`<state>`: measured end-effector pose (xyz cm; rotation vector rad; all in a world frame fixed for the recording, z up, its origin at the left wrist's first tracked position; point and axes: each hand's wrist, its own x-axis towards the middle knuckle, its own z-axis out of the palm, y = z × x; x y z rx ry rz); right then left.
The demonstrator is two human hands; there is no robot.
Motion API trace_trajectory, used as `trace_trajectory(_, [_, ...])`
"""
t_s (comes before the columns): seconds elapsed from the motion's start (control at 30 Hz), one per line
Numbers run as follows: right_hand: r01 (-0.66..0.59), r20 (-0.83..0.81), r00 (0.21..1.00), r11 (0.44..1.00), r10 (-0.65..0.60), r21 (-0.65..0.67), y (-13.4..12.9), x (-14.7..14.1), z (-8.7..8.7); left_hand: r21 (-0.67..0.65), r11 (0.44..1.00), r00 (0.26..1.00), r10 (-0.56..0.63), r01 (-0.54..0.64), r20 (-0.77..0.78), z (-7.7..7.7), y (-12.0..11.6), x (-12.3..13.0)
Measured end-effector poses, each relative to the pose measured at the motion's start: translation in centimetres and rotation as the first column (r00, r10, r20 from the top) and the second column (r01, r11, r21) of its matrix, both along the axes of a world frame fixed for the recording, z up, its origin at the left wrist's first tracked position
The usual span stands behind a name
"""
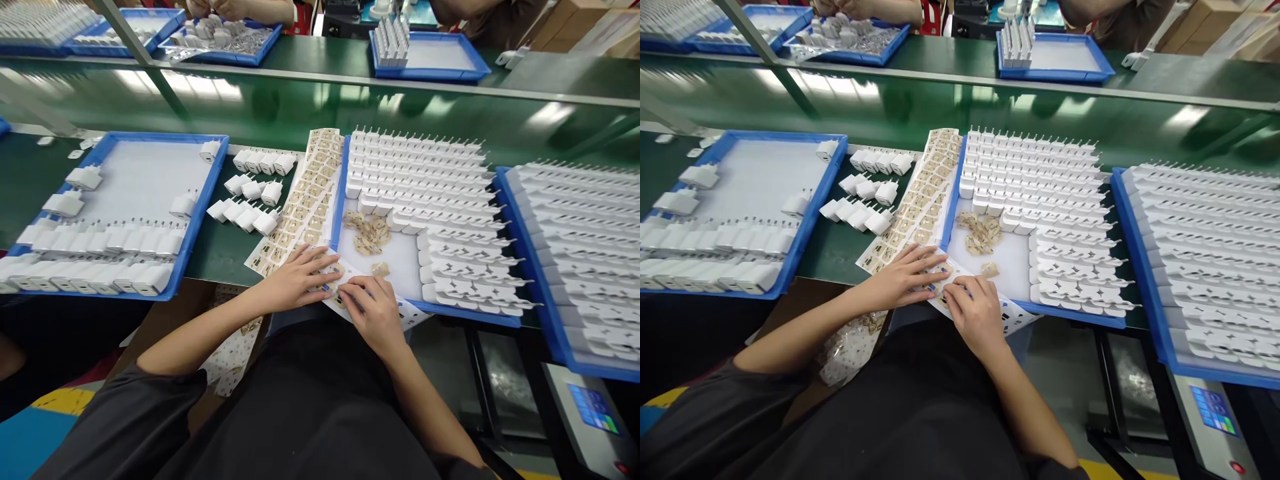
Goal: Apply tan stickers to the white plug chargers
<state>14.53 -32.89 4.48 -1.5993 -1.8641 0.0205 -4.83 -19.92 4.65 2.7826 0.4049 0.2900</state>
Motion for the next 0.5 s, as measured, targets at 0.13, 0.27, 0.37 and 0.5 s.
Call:
trace_trajectory(0.13, [-0.047,-0.155,0.986,0.998,0.054,0.047,-0.4,0.6,0.4,0.031,0.999,0.999,0.030,-0.030,-0.020,0.1,0.5,0.2])
trace_trajectory(0.27, [0.053,-0.378,0.925,0.998,-0.033,0.044,-1.5,1.7,1.1,0.073,0.995,0.997,0.073,-0.071,-0.029,0.7,1.7,0.5])
trace_trajectory(0.37, [0.052,-0.387,0.920,0.997,-0.068,-0.052,-2.1,2.3,1.2,0.109,0.989,0.995,0.097,-0.101,0.035,1.8,2.9,2.5])
trace_trajectory(0.5, [0.044,-0.428,0.898,0.988,-0.104,-0.147,-2.1,2.5,0.7,0.130,0.987,0.975,0.066,-0.096,0.212,3.6,4.0,9.0])
